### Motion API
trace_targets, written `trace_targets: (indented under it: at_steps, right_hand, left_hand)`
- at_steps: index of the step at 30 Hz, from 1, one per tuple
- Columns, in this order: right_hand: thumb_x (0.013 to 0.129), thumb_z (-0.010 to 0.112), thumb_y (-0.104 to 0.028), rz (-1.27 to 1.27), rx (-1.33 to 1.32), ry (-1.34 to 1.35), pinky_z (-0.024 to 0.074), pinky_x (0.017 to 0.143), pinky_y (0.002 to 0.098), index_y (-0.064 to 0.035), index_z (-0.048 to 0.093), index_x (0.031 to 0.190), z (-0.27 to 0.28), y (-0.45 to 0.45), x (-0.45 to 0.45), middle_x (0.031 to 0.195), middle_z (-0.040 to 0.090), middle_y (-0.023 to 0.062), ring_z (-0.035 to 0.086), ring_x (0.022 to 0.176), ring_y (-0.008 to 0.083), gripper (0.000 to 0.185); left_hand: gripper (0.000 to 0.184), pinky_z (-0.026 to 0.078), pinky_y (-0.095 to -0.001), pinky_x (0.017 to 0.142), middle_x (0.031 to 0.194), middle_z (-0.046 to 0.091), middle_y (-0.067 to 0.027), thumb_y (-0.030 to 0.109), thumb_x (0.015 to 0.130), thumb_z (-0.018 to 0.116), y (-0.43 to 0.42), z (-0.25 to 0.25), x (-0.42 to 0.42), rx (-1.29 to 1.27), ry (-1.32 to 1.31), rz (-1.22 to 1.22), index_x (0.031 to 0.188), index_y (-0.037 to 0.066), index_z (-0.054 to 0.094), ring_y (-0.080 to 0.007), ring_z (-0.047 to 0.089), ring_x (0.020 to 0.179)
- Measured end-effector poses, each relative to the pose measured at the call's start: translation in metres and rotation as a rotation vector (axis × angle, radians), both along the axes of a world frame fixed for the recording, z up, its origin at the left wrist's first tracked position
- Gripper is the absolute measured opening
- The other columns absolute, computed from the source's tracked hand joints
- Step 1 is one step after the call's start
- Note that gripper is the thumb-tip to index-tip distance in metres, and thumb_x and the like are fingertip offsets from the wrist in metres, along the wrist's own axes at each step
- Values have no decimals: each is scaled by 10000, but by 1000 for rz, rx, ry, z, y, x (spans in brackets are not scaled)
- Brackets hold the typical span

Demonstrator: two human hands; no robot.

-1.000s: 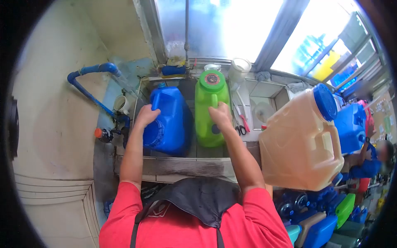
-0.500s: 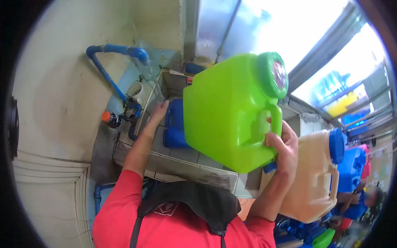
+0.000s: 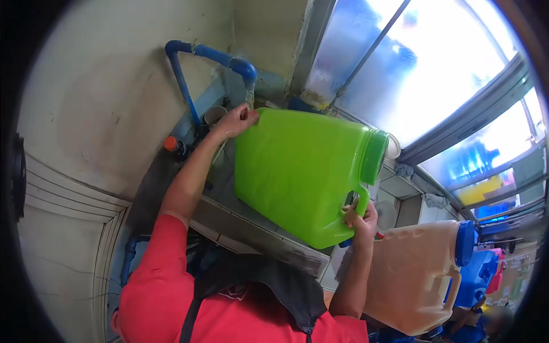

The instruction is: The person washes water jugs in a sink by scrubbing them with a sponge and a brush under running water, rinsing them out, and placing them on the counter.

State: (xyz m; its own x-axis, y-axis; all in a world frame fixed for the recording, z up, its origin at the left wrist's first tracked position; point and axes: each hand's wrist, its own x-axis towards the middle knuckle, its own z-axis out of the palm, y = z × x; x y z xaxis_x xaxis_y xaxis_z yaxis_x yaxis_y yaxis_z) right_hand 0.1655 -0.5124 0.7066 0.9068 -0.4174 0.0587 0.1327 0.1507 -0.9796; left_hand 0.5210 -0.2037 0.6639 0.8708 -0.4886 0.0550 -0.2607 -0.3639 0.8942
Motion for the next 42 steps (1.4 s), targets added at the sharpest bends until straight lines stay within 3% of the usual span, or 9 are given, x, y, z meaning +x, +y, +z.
trace_targets:
  at_steps: [5, 7, 11, 13, 19, 25, 29, 38, 42]
  right_hand:
    - [774, 631, -21, 22, -281, 53, 479, 604, 227, 2, 610, 897, 43, 16, -10, 674, 596, 11, 570, 568, 79, 127]
    - [769, 635, -11, 20, -300, 49, 469, 592, 220, 6, 618, 915, 50, 20, -14, 695, 605, 9, 579, 590, 76, 148]
    - [764, 644, 5, -44, -315, 24, 457, 580, 218, 10, 631, 934, 63, 20, -19, 724, 613, 10, 579, 611, 69, 171]
    - [763, 650, 7, -50, -308, 46, 455, 595, 217, 12, 632, 934, 70, 17, -24, 739, 614, 7, 580, 635, 66, 172]
    - [768, 688, -9, -30, -407, 65, 463, 649, 218, 22, 641, 958, 71, 30, -29, 828, 624, 13, 589, 714, 61, 198]
    - [778, 702, 14, -34, -446, 51, 477, 722, 227, 41, 650, 1014, 80, 56, -26, 869, 641, 18, 607, 784, 78, 244]
    - [797, 689, 40, 45, -472, 54, 481, 789, 237, 58, 649, 1076, 81, 63, -25, 948, 663, 37, 620, 865, 91, 283]
    - [788, 722, -32, -16, -425, 80, 489, 755, 239, 55, 656, 1094, 71, 59, -27, 931, 664, 42, 622, 835, 93, 324]
    - [814, 693, -13, -33, -327, 94, 476, 707, 221, 53, 650, 1083, 61, 48, -29, 880, 653, 23, 608, 786, 76, 281]
  left_hand:
    - [350, 497, -394, 687, 818, 654, -137, 377, 884, 676, -5, -3, -9, 292, -275, 53, 925, 51, 556, -280, 663, 805]
    - [351, 506, -433, 701, 877, 667, -188, 386, 883, 653, -10, -1, -15, 148, -243, 96, 911, 44, 577, -377, 653, 841]
    - [339, 510, -479, 742, 930, 674, -197, 387, 888, 627, -24, -37, 12, -238, -222, -28, 948, 54, 623, -411, 635, 875]
    - [319, 516, -495, 777, 982, 676, -201, 352, 901, 602, -23, 13, -16, 305, -669, 76, 1013, 57, 646, -412, 636, 915]
    - [393, 522, -493, 821, 995, 688, -214, 392, 897, 581, -32, 79, -9, 718, -441, -245, 1063, 51, 684, -411, 647, 953]
    - [431, 530, -480, 813, 935, 703, -203, 433, 892, 528, -29, 61, -11, 882, -506, -45, 882, 52, 729, -393, 664, 938]
    - [457, 527, -479, 807, 958, 703, -197, 443, 901, 491, -27, 52, -9, 880, -344, 54, 925, 53, 727, -383, 668, 947]
    - [245, 506, -422, 827, 950, 663, -189, 218, 889, 631, -6, 43, 3, 555, -327, -435, 1031, 20, 596, -379, 633, 959]
    - [293, 487, -393, 907, 1078, 668, -143, 233, 927, 627, -6, 25, 9, 256, -215, -363, 1135, 30, 591, -286, 628, 1063]
